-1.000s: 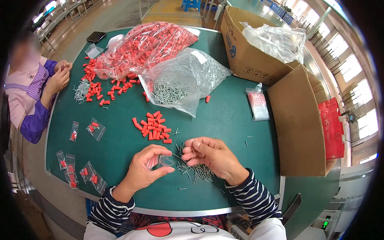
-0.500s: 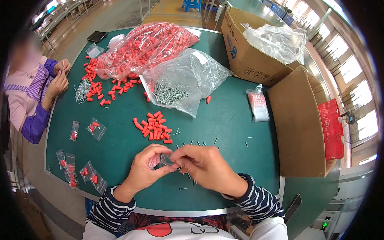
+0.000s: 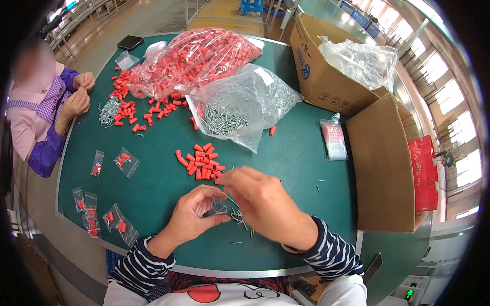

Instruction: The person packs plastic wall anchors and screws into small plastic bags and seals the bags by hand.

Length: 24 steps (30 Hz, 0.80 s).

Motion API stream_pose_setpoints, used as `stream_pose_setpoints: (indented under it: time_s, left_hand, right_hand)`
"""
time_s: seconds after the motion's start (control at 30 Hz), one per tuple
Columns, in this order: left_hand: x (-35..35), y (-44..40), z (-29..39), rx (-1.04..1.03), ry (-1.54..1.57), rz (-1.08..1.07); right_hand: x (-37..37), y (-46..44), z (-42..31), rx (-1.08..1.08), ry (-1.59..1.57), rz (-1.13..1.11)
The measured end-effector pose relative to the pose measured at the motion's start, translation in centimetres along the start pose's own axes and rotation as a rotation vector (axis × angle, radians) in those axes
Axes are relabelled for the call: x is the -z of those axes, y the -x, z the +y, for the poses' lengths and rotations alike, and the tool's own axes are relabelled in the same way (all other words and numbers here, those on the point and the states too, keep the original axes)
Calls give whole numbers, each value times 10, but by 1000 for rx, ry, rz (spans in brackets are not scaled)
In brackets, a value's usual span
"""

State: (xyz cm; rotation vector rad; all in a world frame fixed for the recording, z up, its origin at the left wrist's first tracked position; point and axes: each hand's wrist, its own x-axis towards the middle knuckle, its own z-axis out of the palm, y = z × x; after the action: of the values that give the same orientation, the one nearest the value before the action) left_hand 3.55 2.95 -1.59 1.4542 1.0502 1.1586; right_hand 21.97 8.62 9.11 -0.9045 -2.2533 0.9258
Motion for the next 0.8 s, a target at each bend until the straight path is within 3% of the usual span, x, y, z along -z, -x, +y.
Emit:
stream_pose_setpoints:
  time_s: [0.1, 0.3, 0.4, 0.5, 0.6, 0.63, 0.73, 0.8]
  left_hand:
    - [5, -2, 7, -50, -61, 6]
    - [10, -3, 9, 231, 423, 91]
    - [13, -3, 13, 294, 264, 128]
    - [10, 2, 11, 122, -258, 93]
    - [15, -4, 27, 138, -312, 176]
    - [15, -4, 21, 250, -57, 240]
    - [16, -3, 26, -26, -494, 106]
    - [16, -4, 27, -158, -511, 97]
  right_hand:
    - [-1, -2, 17, -54, 70, 31]
    - [-7, 13, 25, -160, -44, -60]
    - [-8, 18, 27, -191, -31, -80]
    - [-9, 28, 39, -198, 96, -68]
    - [-8, 31, 46, -184, 194, -80]
    - [-10, 31, 47, -180, 193, -72]
    - [-26, 25, 54, -123, 303, -34]
    - [-38, 21, 59, -83, 384, -24]
